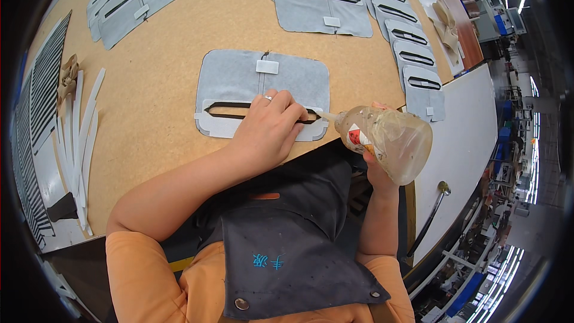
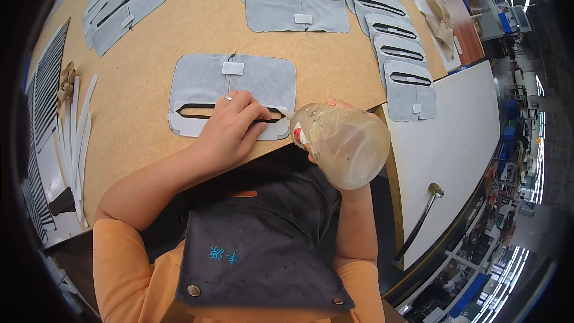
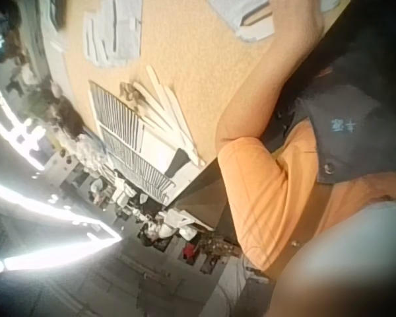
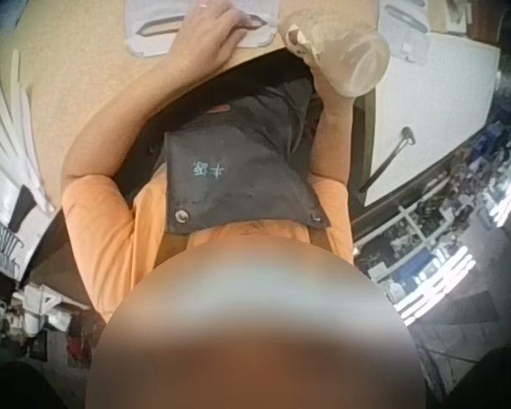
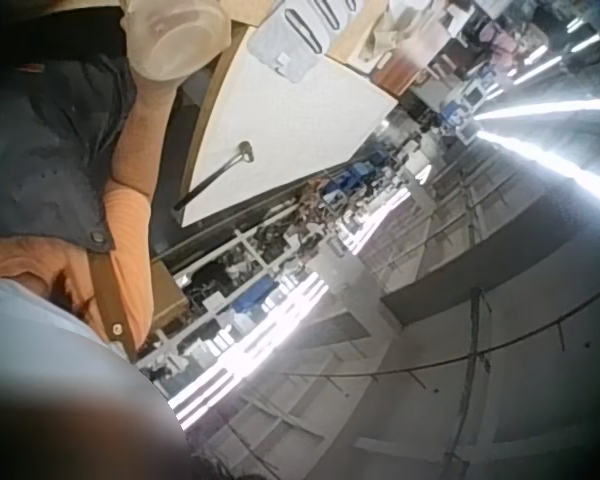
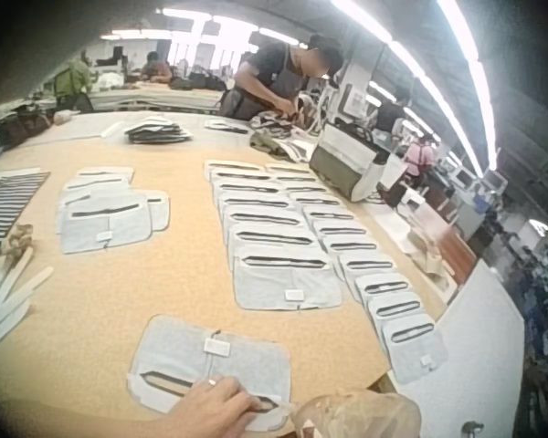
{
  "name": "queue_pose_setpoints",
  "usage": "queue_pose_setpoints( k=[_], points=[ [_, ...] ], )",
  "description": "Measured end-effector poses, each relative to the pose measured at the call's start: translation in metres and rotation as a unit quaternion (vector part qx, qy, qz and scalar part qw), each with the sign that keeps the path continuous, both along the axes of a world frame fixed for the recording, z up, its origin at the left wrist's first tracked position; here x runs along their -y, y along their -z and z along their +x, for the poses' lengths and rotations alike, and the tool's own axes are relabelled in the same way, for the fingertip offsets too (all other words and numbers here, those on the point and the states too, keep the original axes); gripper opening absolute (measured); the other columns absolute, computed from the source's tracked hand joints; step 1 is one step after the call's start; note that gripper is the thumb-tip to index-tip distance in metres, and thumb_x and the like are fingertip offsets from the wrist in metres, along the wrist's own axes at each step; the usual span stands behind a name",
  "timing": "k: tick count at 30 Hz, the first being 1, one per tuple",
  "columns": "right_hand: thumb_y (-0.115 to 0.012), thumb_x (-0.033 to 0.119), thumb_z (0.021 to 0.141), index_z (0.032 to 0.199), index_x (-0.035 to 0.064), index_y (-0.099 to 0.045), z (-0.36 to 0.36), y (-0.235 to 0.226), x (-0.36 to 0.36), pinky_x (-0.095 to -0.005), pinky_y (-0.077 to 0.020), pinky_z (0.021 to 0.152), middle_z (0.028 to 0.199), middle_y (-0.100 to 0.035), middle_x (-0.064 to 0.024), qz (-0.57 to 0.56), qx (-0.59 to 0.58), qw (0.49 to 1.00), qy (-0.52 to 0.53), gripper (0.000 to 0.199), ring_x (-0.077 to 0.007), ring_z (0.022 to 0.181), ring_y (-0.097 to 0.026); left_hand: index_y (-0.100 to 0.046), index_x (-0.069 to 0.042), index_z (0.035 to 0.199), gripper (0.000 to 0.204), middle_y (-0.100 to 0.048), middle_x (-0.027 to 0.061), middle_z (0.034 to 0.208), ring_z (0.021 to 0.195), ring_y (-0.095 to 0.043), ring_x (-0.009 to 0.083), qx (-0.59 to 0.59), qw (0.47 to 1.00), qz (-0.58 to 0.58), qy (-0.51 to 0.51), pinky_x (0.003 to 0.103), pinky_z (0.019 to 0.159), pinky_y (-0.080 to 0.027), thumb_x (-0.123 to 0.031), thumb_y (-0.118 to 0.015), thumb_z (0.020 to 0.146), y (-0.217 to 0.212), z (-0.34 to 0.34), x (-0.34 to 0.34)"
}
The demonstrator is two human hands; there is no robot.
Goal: Applying glue and assembling components for several grey fabric pouches.
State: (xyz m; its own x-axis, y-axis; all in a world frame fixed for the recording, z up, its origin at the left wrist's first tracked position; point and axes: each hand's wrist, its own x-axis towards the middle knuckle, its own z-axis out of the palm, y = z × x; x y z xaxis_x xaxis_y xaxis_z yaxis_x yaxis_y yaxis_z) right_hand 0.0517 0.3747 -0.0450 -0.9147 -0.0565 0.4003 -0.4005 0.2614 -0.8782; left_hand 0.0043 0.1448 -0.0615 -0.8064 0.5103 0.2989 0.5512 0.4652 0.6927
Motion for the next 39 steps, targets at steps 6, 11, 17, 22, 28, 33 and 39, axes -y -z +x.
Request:
queue_pose_setpoints(
  k=[6, 11, 17, 22, 28, 33, 39],
  points=[
    [-0.089, 0.025, 0.065, 0.135, 0.0101, -0.038, 0.001, -0.002, 0.002, -0.0385, -0.0468, 0.097, 0.133, -0.046, -0.0134, 0.000, 0.003, 1.000, 0.020, 0.087, -0.0252, 0.119, -0.051, -0.059, -0.004, 0.092, 0.010, -0.051, 0.0104, 0.090, 0.089, -0.050, 0.0285, -0.014, 1.000, 0.000, -0.001, 0.039, 0.080, -0.039, -0.005, -0.061, 0.082, 0.001, 0.000, 0.000],
    [-0.086, 0.026, 0.070, 0.132, 0.0053, -0.042, 0.000, -0.002, 0.001, -0.0392, -0.0457, 0.097, 0.127, -0.052, -0.0125, 0.025, -0.008, 0.999, 0.045, 0.080, -0.0244, 0.119, -0.051, -0.060, -0.005, 0.092, 0.010, -0.051, 0.0104, 0.090, 0.088, -0.050, 0.0287, -0.019, 1.000, -0.005, 0.001, 0.039, 0.078, -0.039, -0.006, -0.061, 0.082, -0.001, 0.000, 0.000],
    [-0.069, 0.046, 0.083, 0.127, 0.0060, -0.047, 0.011, -0.010, -0.015, -0.0334, -0.0536, 0.074, 0.115, -0.060, -0.0115, -0.117, 0.030, 0.986, 0.117, 0.063, -0.0212, 0.097, -0.062, -0.059, -0.005, 0.092, 0.012, -0.051, 0.0103, 0.090, 0.088, -0.050, 0.0286, -0.028, 1.000, 0.002, 0.001, 0.038, 0.077, -0.039, -0.006, -0.062, 0.081, 0.001, -0.001, 0.001],
    [-0.055, 0.049, 0.092, 0.127, 0.0028, -0.044, 0.008, 0.004, -0.016, -0.0314, -0.0554, 0.050, 0.111, -0.060, -0.0126, -0.375, 0.117, 0.908, 0.142, 0.058, -0.0213, 0.081, -0.066, -0.059, -0.005, 0.092, 0.012, -0.052, 0.0101, 0.090, 0.086, -0.051, 0.0284, -0.022, 1.000, -0.003, -0.001, 0.038, 0.077, -0.039, -0.005, -0.063, 0.081, 0.000, -0.001, 0.000],
    [-0.063, 0.039, 0.090, 0.130, 0.0009, -0.041, 0.018, 0.009, 0.012, -0.0332, -0.0582, 0.055, 0.115, -0.058, -0.0130, -0.244, 0.040, 0.949, 0.194, 0.060, -0.0235, 0.094, -0.065, -0.059, -0.004, 0.092, 0.009, -0.052, 0.0103, 0.090, 0.089, -0.049, 0.0286, 0.015, 1.000, -0.002, 0.002, 0.038, 0.082, -0.038, -0.004, -0.061, 0.083, -0.005, -0.001, 0.001],
    [-0.065, 0.038, 0.089, 0.134, -0.0001, -0.038, 0.027, 0.024, 0.009, -0.0351, -0.0587, 0.070, 0.121, -0.057, -0.0155, -0.144, 0.011, 0.969, 0.199, 0.064, -0.0250, 0.105, -0.062, -0.059, -0.004, 0.091, 0.008, -0.052, 0.0097, 0.090, 0.089, -0.049, 0.0285, 0.020, 1.000, -0.003, 0.001, 0.038, 0.082, -0.038, -0.004, -0.061, 0.083, -0.006, -0.001, 0.000],
    [-0.066, 0.042, 0.088, 0.135, -0.0016, -0.037, 0.030, 0.015, 0.018, -0.0380, -0.0429, 0.101, 0.128, -0.053, -0.0176, -0.081, -0.007, 0.986, 0.144, 0.070, -0.0266, 0.115, -0.055, -0.059, -0.004, 0.090, 0.008, -0.052, 0.0096, 0.089, 0.089, -0.049, 0.0284, 0.016, 1.000, -0.001, -0.002, 0.038, 0.082, -0.038, -0.004, -0.061, 0.083, -0.005, 0.000, 0.001]
  ],
)
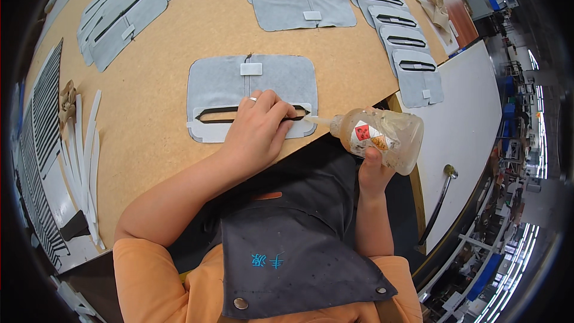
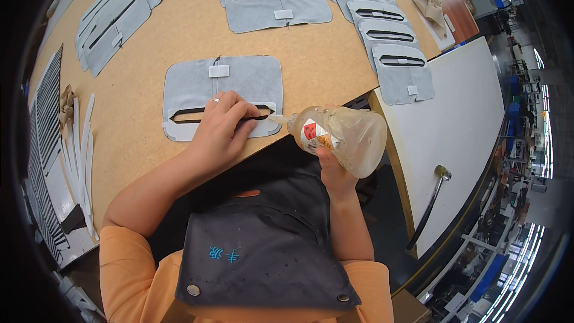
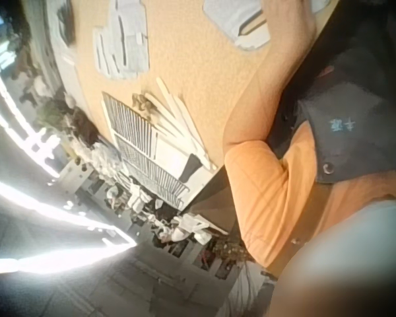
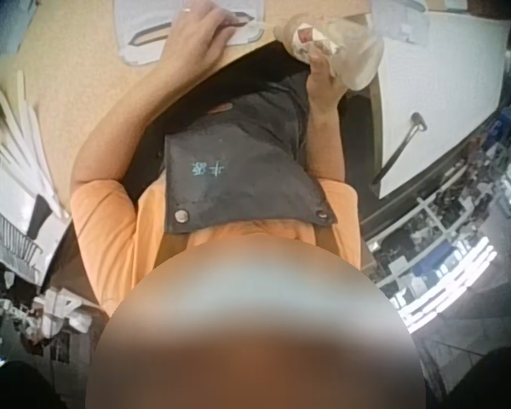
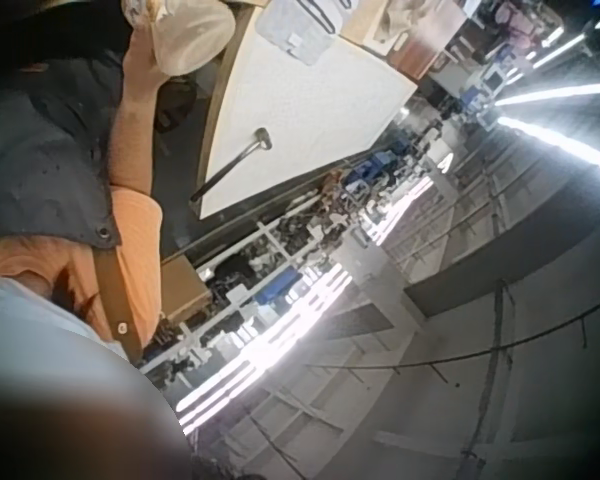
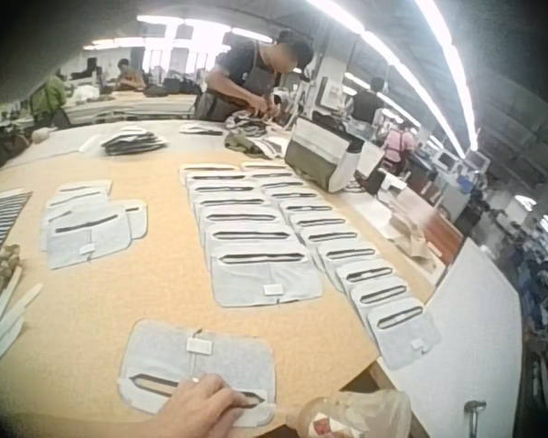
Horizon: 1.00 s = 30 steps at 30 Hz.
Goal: Applying glue and assembling components for several grey fabric pouches.
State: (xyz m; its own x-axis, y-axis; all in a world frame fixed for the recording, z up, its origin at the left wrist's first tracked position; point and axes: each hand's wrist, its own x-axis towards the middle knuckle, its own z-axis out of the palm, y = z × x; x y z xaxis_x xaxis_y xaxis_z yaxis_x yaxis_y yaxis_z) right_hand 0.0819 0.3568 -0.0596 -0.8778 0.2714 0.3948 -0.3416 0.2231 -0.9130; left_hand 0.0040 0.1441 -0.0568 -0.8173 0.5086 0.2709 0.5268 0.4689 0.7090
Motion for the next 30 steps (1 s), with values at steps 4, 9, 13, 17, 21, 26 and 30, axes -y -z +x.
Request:
queue_pose_setpoints(
  k=[4, 9, 13, 17, 21, 26, 30],
  points=[
    [-0.071, 0.040, 0.084, 0.135, -0.0004, -0.037, 0.000, 0.003, 0.004, -0.0377, -0.0435, 0.099, 0.127, -0.052, -0.0156, -0.021, -0.013, 1.000, 0.001, 0.073, -0.0253, 0.117, -0.053, -0.059, -0.004, 0.090, 0.008, -0.052, 0.0097, 0.089, 0.089, -0.049, 0.0285, 0.008, 1.000, -0.006, 0.001, 0.038, 0.082, -0.038, -0.004, -0.061, 0.083, -0.001, 0.000, 0.000],
    [-0.074, 0.041, 0.082, 0.133, 0.0016, -0.041, 0.003, 0.005, 0.003, -0.0378, -0.0425, 0.099, 0.125, -0.053, -0.0125, -0.055, -0.004, 0.998, -0.004, 0.072, -0.0236, 0.115, -0.053, -0.059, -0.003, 0.092, 0.009, -0.052, 0.0102, 0.090, 0.090, -0.050, 0.0289, -0.004, 1.000, -0.006, 0.002, 0.038, 0.083, -0.038, -0.004, -0.061, 0.084, -0.002, 0.000, 0.000],
    [-0.060, 0.047, 0.090, 0.133, 0.0025, -0.039, -0.001, -0.015, -0.014, -0.0276, -0.0511, 0.058, 0.125, -0.054, -0.0191, -0.316, 0.030, 0.948, 0.018, 0.065, -0.0200, 0.086, -0.062, -0.059, -0.002, 0.099, 0.015, -0.052, 0.0124, 0.100, 0.095, -0.051, 0.0309, 0.093, 0.995, 0.031, 0.003, 0.038, 0.088, -0.038, -0.004, -0.060, 0.084, -0.006, -0.001, 0.003],
    [-0.051, 0.048, 0.094, 0.128, 0.0059, -0.049, -0.005, -0.028, -0.059, -0.0256, -0.0457, 0.048, 0.122, -0.057, -0.0185, -0.650, -0.016, 0.741, -0.167, 0.054, -0.0146, 0.053, -0.053, -0.057, -0.004, 0.107, 0.023, -0.051, 0.0142, 0.110, 0.102, -0.051, 0.0318, -0.009, 1.000, -0.001, -0.020, 0.040, 0.090, -0.040, -0.004, -0.059, 0.084, -0.010, -0.039, 0.018],
    [-0.053, 0.044, 0.093, 0.129, 0.0042, -0.047, -0.002, -0.030, -0.076, -0.0248, -0.0474, 0.052, 0.123, -0.056, -0.0179, -0.692, -0.065, 0.695, -0.182, 0.054, -0.0134, 0.053, -0.052, -0.054, -0.006, 0.115, 0.034, -0.050, 0.0150, 0.116, 0.107, -0.051, 0.0323, -0.065, 0.974, -0.214, -0.037, 0.040, 0.089, -0.043, -0.008, -0.063, 0.082, -0.018, -0.082, 0.032],
    [-0.051, 0.051, 0.093, 0.130, 0.0054, -0.046, 0.002, -0.025, -0.071, -0.0252, -0.0479, 0.052, 0.123, -0.057, -0.0183, -0.645, -0.062, 0.743, -0.168, 0.059, -0.0150, 0.056, -0.055, -0.055, -0.004, 0.112, 0.037, -0.056, 0.0142, 0.107, 0.102, -0.056, 0.0296, 0.100, 0.957, -0.273, 0.017, 0.037, 0.087, -0.045, -0.012, -0.066, 0.078, -0.044, -0.106, 0.029],
    [-0.052, 0.055, 0.092, 0.131, 0.0040, -0.044, 0.001, -0.032, -0.053, -0.0239, -0.0421, 0.048, 0.120, -0.059, -0.0178, -0.589, 0.004, 0.805, -0.069, 0.065, -0.0138, 0.052, -0.049, -0.057, -0.001, 0.113, 0.036, -0.064, 0.0147, 0.099, 0.097, -0.062, 0.0236, 0.238, 0.940, -0.243, 0.030, 0.034, 0.084, -0.048, -0.014, -0.065, 0.080, -0.059, -0.100, 0.039]
  ],
)
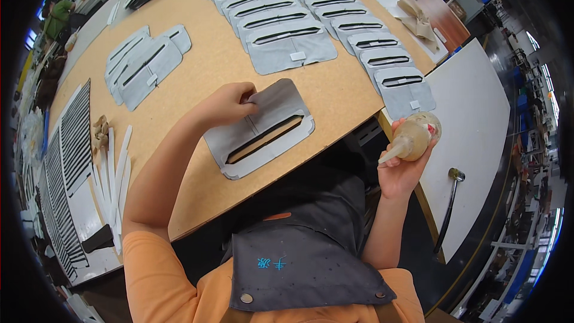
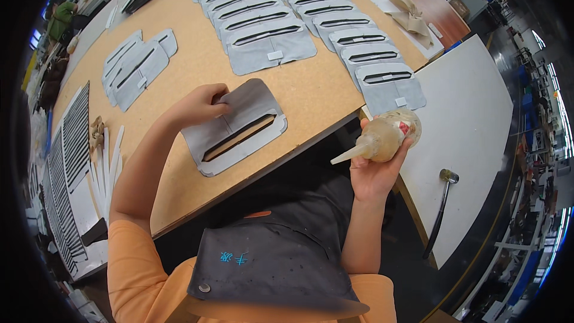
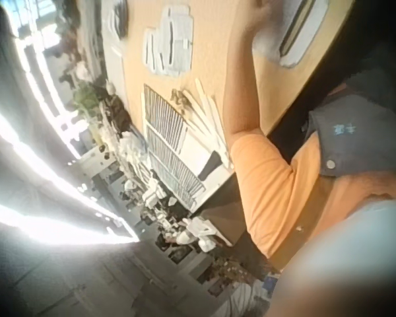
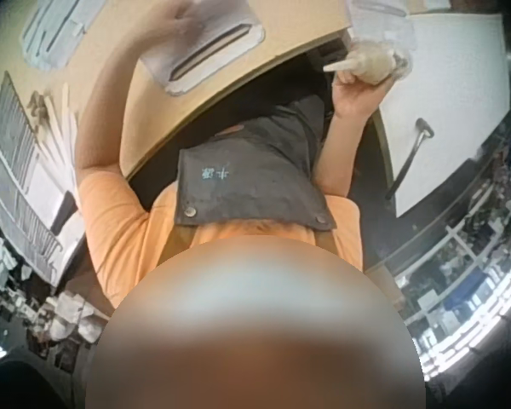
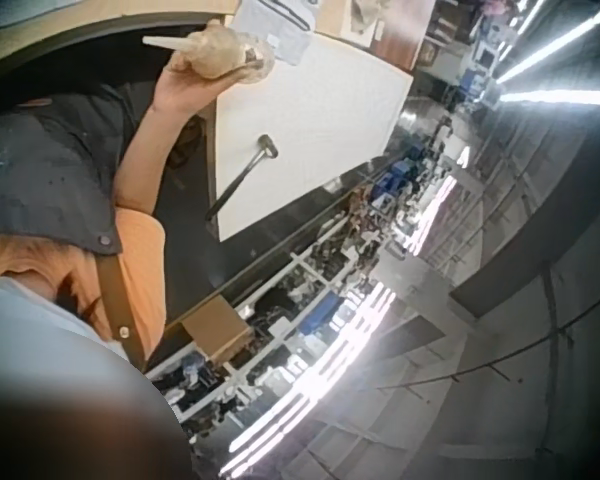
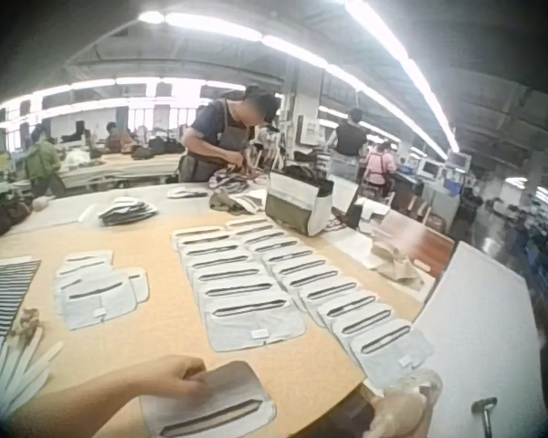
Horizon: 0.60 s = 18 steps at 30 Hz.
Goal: Applying glue and assembling components for several grey fabric pouches.
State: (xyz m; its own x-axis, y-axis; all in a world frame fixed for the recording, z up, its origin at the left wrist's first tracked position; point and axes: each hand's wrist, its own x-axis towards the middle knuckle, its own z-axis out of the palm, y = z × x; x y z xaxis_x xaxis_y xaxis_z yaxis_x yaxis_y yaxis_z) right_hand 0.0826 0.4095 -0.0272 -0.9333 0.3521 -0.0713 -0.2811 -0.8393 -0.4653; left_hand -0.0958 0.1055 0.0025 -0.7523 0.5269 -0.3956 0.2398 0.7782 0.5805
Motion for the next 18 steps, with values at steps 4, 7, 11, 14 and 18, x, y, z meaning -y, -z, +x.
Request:
queue_pose_setpoints(
  k=[4, 7, 11, 14, 18],
  points=[
    [-0.051, 0.058, 0.091, 0.133, 0.0097, -0.045, 0.000, -0.002, 0.004, -0.0254, -0.0452, 0.051, 0.122, -0.059, -0.0142, 0.074, 0.068, 0.992, 0.072, 0.065, -0.0147, 0.065, -0.057, -0.058, 0.001, 0.107, 0.024, -0.063, 0.0058, 0.091, 0.083, -0.058, 0.0129, 0.006, 0.866, 0.435, -0.248, 0.028, 0.074, -0.048, -0.017, -0.061, 0.091, -0.012, 0.050, 0.015],
    [-0.051, 0.057, 0.091, 0.131, 0.0056, -0.046, -0.008, 0.005, 0.005, -0.0307, -0.0549, 0.057, 0.114, -0.062, -0.0145, 0.130, 0.031, 0.989, 0.062, 0.065, -0.0209, 0.092, -0.066, -0.058, 0.001, 0.104, 0.024, -0.063, 0.0053, 0.090, 0.078, -0.058, 0.0126, 0.075, 0.850, 0.416, -0.313, 0.029, 0.067, -0.048, -0.020, -0.059, 0.093, 0.001, 0.090, 0.047],
    [-0.055, 0.051, 0.092, 0.128, 0.0079, -0.047, -0.018, 0.022, 0.009, -0.0308, -0.0538, 0.057, 0.109, -0.063, -0.0093, 0.288, 0.049, 0.956, 0.039, 0.057, -0.0205, 0.087, -0.066, -0.056, 0.005, 0.111, 0.041, -0.066, 0.0120, 0.090, 0.073, -0.065, 0.0169, 0.383, 0.871, 0.207, -0.227, 0.028, 0.067, -0.054, -0.034, -0.045, 0.101, -0.004, 0.137, 0.051],
    [-0.059, 0.047, 0.091, 0.128, 0.0049, -0.045, -0.029, 0.022, 0.027, -0.0321, -0.0567, 0.058, 0.109, -0.062, -0.0091, 0.375, 0.066, 0.922, 0.063, 0.058, -0.0209, 0.089, -0.066, -0.060, 0.002, 0.095, 0.033, -0.067, 0.0112, 0.087, 0.069, -0.065, 0.0199, 0.448, 0.886, 0.118, -0.009, 0.030, 0.063, -0.053, -0.029, -0.049, 0.099, -0.019, 0.139, 0.038],
    [-0.063, 0.040, 0.090, 0.127, 0.0020, -0.045, -0.037, 0.039, 0.031, -0.0338, -0.0584, 0.058, 0.110, -0.061, -0.0101, 0.501, 0.042, 0.859, 0.101, 0.056, -0.0206, 0.089, -0.066, -0.060, -0.002, 0.091, 0.014, -0.060, 0.0117, 0.082, 0.069, -0.058, 0.0326, -0.040, 0.978, 0.204, 0.029, 0.038, 0.062, -0.047, -0.015, -0.061, 0.089, 0.002, 0.127, 0.000]
  ],
)
